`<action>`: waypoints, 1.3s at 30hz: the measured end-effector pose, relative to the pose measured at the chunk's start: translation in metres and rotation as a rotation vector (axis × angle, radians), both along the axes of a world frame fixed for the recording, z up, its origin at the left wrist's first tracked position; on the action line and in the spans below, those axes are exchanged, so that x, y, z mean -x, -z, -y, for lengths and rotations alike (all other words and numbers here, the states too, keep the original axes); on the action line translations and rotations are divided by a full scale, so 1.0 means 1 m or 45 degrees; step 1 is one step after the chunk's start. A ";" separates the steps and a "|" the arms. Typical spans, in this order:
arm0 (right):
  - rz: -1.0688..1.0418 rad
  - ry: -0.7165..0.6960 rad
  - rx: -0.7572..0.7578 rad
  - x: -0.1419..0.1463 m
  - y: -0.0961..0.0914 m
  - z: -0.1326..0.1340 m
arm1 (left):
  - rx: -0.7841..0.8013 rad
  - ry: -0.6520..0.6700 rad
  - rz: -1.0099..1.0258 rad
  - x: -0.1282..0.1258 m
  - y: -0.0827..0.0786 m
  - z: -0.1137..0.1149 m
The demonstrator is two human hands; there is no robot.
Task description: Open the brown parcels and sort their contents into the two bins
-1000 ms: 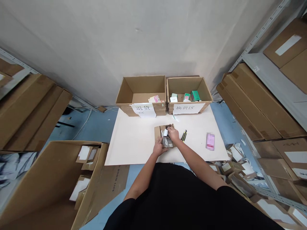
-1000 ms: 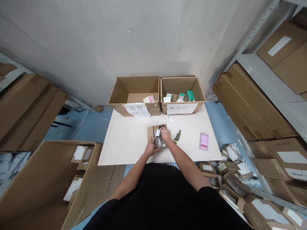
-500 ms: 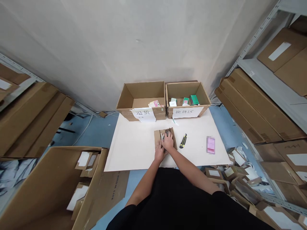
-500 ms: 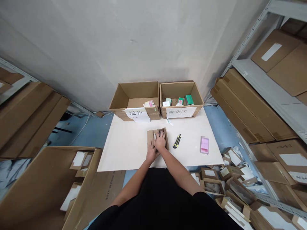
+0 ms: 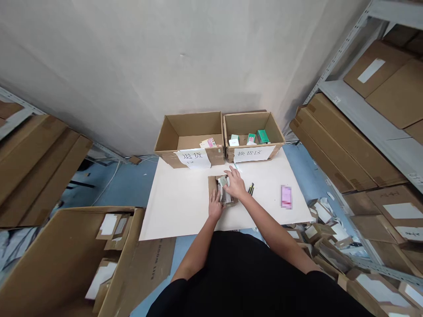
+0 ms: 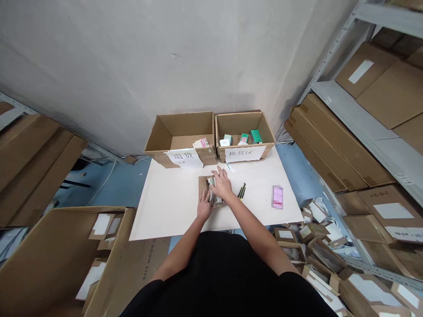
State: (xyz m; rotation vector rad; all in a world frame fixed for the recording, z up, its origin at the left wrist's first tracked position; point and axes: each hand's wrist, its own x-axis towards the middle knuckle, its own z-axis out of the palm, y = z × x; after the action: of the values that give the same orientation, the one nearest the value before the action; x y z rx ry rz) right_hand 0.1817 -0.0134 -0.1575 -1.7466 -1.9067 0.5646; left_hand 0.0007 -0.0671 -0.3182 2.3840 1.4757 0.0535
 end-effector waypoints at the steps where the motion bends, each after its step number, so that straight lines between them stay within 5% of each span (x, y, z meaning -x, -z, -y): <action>1: -0.024 0.001 -0.040 -0.006 -0.011 -0.001 | -0.005 0.002 -0.020 0.004 -0.001 -0.004; 5: -0.095 0.019 -0.153 -0.036 -0.047 -0.004 | -0.005 -0.013 -0.079 0.030 -0.009 -0.018; 9: -0.099 0.090 -0.107 -0.061 -0.050 -0.012 | -0.018 -0.062 -0.105 0.072 -0.015 -0.023; 12: 0.000 0.104 0.043 -0.059 -0.022 -0.024 | -0.025 -0.167 -0.134 0.111 -0.020 -0.021; 16: 0.120 -0.090 0.340 -0.027 0.040 -0.038 | 0.003 -0.328 -0.162 0.155 -0.030 -0.018; 21: 0.031 -0.287 0.452 0.004 0.100 -0.039 | -0.006 -0.386 -0.095 0.172 -0.045 -0.012; 25: -0.223 -0.159 0.296 -0.009 0.118 -0.027 | -0.107 -0.577 0.091 0.155 -0.061 -0.004; 29: -0.250 0.050 0.341 -0.026 0.129 -0.005 | -0.305 -0.731 0.304 0.101 -0.080 -0.010; 34: -0.242 0.194 0.331 -0.017 0.138 0.011 | 0.027 -0.350 0.316 0.000 -0.092 -0.047; 39: -0.268 0.259 0.258 -0.009 0.136 0.014 | 0.300 -0.441 0.130 -0.051 -0.083 -0.080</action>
State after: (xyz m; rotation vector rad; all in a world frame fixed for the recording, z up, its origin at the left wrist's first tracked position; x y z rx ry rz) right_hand 0.1905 -0.0275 -0.2934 -1.8953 -1.5525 0.8517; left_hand 0.0515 0.0132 -0.2350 1.8961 1.7232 0.0772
